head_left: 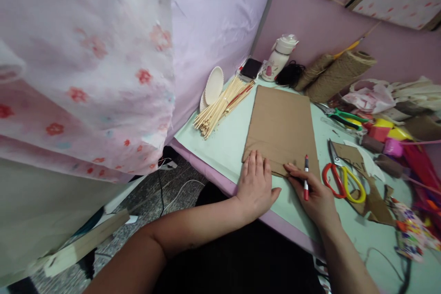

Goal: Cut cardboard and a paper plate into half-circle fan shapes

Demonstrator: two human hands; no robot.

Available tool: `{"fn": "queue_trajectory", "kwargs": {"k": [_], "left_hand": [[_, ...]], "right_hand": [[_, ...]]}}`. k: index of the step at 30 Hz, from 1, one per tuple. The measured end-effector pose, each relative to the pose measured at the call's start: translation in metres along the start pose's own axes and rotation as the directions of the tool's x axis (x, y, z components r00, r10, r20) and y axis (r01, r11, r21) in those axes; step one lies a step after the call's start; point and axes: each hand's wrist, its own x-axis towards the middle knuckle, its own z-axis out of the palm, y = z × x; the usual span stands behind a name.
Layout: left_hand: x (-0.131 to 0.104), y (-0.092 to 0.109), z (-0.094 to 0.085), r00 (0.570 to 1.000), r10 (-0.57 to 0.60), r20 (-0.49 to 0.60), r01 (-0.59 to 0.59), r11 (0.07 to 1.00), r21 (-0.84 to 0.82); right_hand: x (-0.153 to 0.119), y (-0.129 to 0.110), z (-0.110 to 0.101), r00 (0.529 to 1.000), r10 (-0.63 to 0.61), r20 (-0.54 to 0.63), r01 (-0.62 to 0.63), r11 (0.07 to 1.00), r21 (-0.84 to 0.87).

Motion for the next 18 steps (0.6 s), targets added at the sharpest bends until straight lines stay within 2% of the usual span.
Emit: {"fn": "queue_trajectory", "kwargs": {"k": [7,18], "left_hand": [[-0.001,0.0001,0.001,1.0,-0.004,-0.028,0.004,1.0,-0.003],[-0.0009,-0.0003,0.0007,1.0,-0.002,-0.011,0.001,1.0,-0.03]], "right_hand": [[-0.0013,0.0044,0.0003,1.0,-0.023,0.006,0.023,1.0,-0.012],[-0.0026,0.0039,0.0001,1.0,-0.014,0.009,0.014,1.0,-0.002]]}}
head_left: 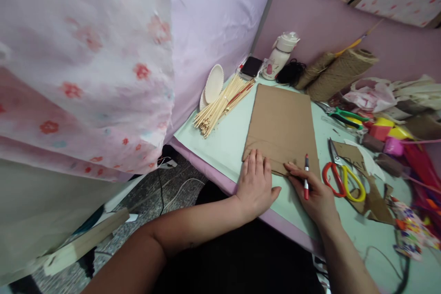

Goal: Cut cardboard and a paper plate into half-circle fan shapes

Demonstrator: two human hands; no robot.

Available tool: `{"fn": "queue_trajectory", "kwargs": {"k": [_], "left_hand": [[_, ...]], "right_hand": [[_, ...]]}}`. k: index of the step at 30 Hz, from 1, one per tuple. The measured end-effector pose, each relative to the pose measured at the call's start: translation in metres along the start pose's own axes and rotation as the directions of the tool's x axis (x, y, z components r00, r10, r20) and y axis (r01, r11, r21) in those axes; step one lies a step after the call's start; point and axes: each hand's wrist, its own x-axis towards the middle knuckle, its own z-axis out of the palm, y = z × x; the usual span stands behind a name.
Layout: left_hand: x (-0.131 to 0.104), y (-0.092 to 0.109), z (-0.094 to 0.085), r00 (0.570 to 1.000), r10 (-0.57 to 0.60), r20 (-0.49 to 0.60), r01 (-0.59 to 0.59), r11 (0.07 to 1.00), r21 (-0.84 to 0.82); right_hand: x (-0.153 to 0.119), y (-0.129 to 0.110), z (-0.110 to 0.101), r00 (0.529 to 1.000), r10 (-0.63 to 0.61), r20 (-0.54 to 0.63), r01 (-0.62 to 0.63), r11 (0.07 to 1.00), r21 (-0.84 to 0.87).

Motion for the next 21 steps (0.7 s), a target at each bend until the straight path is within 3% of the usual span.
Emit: {"fn": "queue_trajectory", "kwargs": {"k": [15,21], "left_hand": [[0.0036,-0.0004,-0.0079,1.0,0.006,0.029,-0.007,0.999,0.047],[0.008,-0.0047,-0.004,0.997,0.077,0.006,-0.078,0.996,0.054]], "right_hand": [[0.0,0.0014,-0.0003,0.999,0.033,0.017,-0.033,0.999,0.012],[0.0011,0.0005,-0.0007,0.999,0.045,0.029,-0.045,0.999,0.019]]}}
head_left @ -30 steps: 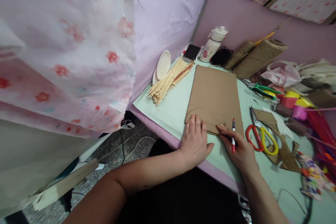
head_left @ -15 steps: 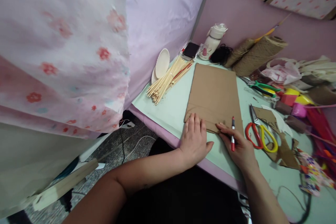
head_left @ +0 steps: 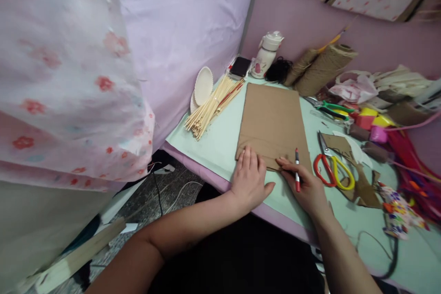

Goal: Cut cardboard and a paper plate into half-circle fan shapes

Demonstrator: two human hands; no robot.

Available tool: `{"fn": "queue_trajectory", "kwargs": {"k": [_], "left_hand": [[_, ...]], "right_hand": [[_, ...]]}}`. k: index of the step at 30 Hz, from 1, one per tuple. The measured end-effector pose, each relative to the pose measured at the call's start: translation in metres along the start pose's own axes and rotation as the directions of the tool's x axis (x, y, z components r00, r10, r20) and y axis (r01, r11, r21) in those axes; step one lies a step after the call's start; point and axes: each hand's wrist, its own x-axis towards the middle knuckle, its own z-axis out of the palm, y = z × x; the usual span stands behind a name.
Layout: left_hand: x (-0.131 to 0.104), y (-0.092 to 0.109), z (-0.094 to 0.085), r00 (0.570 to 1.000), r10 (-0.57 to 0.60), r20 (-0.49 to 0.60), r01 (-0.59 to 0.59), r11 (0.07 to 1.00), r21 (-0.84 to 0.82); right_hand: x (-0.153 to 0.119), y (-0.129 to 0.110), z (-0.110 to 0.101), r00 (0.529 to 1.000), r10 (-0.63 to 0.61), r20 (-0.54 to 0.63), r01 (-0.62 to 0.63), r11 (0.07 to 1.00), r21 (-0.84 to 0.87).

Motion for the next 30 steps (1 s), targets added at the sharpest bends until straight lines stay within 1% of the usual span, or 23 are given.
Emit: {"fn": "queue_trajectory", "kwargs": {"k": [5,9,14,18,23,27,30], "left_hand": [[0.004,-0.003,0.003,1.0,0.021,0.006,-0.021,1.0,0.005],[0.007,-0.001,0.0,0.998,0.054,0.023,-0.054,0.998,0.012],[0.009,0.003,-0.003,0.999,0.024,0.039,-0.025,0.999,0.021],[0.009,0.005,-0.002,0.999,0.029,0.031,-0.03,0.999,0.03],[0.01,0.005,-0.004,0.998,0.035,0.046,-0.037,0.997,0.063],[0.012,0.005,-0.007,0.998,0.041,0.051,-0.045,0.996,0.071],[0.013,0.004,-0.006,0.997,0.053,0.051,-0.056,0.996,0.068]], "right_hand": [[0.004,-0.006,-0.001,1.0,0.005,-0.012,-0.004,1.0,0.031],[0.005,-0.007,-0.002,0.999,0.031,-0.014,-0.031,0.998,0.05],[0.004,-0.007,-0.004,0.997,0.077,-0.019,-0.074,0.992,0.1],[0.005,-0.012,-0.007,0.995,0.099,-0.012,-0.096,0.987,0.126],[0.004,-0.014,-0.009,0.989,0.128,-0.079,-0.113,0.979,0.172],[0.003,-0.012,-0.009,0.985,0.123,-0.119,-0.105,0.983,0.15],[0.003,-0.007,-0.007,0.991,0.074,-0.114,-0.064,0.993,0.095]]}}
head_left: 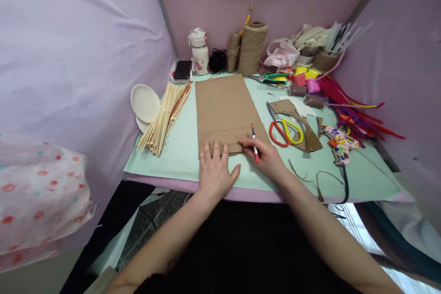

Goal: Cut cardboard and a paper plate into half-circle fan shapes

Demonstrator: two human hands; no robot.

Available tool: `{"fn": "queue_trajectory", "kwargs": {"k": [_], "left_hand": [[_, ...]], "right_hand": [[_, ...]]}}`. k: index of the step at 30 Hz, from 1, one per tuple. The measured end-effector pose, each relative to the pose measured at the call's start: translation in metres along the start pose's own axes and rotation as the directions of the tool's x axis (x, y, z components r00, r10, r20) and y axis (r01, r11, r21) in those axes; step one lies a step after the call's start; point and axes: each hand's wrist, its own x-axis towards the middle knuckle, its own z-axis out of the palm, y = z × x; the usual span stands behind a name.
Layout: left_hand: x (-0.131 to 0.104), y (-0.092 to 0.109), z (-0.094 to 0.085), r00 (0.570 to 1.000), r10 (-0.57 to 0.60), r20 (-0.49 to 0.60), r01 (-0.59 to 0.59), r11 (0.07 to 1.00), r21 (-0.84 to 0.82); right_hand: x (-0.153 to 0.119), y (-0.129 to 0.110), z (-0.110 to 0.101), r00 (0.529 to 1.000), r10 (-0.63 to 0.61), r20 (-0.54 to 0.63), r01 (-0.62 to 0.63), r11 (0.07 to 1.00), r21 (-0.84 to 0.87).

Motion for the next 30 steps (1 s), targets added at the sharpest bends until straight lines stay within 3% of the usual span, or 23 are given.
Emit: {"fn": "queue_trajectory", "kwargs": {"k": [6,22,28,30], "left_hand": [[0.003,-0.002,0.005,0.997,0.073,-0.006,-0.073,0.997,0.003],[0.006,-0.002,0.007,0.999,0.047,-0.011,-0.047,0.998,-0.033],[0.005,-0.004,0.007,0.999,0.047,-0.011,-0.048,0.997,-0.057],[0.005,-0.005,0.007,0.999,0.051,-0.006,-0.051,0.995,-0.085]], "right_hand": [[0.001,0.002,0.001,0.997,-0.044,0.056,0.049,0.995,-0.084],[-0.001,0.002,0.005,0.998,-0.022,0.052,0.026,0.997,-0.076],[0.018,-0.027,-0.008,0.997,0.052,0.061,-0.045,0.992,-0.115],[0.036,-0.044,-0.01,0.995,0.036,0.091,-0.034,0.999,-0.032]]}}
